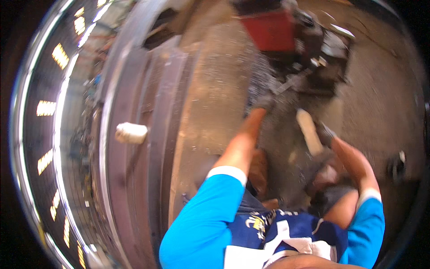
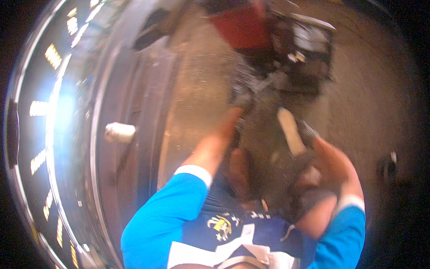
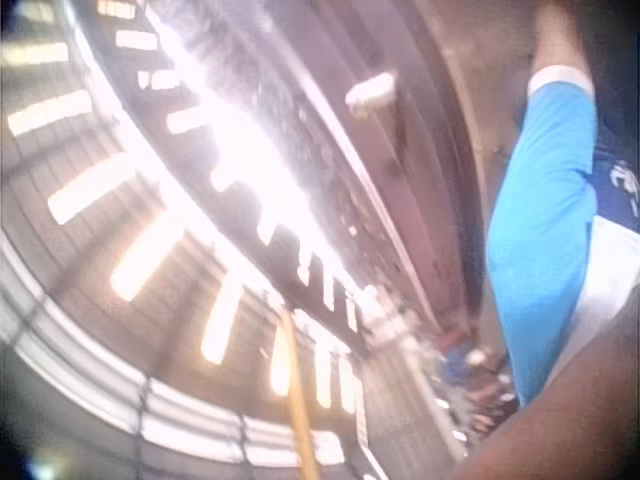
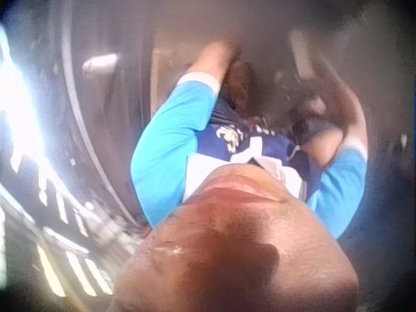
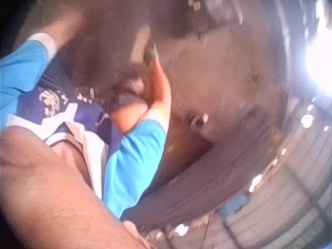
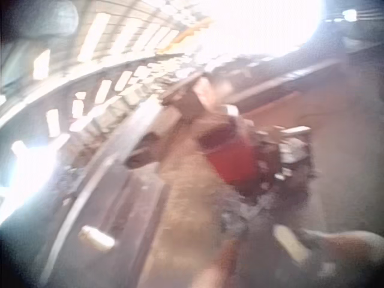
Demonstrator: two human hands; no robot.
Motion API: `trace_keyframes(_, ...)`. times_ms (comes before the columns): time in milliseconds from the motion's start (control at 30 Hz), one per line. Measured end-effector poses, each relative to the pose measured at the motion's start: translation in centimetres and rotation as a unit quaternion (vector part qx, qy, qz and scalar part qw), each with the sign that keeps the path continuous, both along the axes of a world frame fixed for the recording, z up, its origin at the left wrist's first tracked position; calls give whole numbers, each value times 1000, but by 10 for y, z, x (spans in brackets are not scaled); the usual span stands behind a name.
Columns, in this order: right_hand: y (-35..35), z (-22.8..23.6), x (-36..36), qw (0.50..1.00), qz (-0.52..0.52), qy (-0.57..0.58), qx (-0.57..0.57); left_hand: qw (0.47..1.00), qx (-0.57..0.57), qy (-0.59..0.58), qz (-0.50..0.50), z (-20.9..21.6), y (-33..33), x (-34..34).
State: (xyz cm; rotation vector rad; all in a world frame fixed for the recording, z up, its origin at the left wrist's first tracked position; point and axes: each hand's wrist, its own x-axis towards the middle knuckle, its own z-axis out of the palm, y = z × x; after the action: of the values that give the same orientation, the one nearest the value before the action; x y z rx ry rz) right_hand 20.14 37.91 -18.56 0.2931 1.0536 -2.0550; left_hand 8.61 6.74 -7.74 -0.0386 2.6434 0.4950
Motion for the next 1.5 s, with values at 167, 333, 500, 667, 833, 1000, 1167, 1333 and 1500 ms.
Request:
trace_keyframes(167,11,31,18,826,152,311,444,998,-52,1,-28,-2,0,-4)
trace_keyframes(333,4,23,2,791,193,337,473,997,-63,16,-28,4,6,-1)
trace_keyframes(500,9,3,-1,791,205,340,465,999,-34,16,-21,12,10,3)
trace_keyframes(667,7,7,-4,807,194,321,457,998,-53,13,-24,13,12,2)
trace_keyframes(833,8,18,-1,832,188,266,449,998,-38,14,-44,15,12,2)
trace_keyframes(1000,8,10,-6,829,203,313,416,999,-29,9,-25,20,13,5)
trace_keyframes(1167,15,-13,-4,829,191,296,435,1000,-22,-13,-16,3,8,-1)
trace_keyframes(1333,3,2,3,945,28,91,313,999,-2,29,-19,-18,5,-4)
trace_keyframes(1500,-14,33,-3,973,14,119,197,1000,1,4,-5,-10,4,-1)
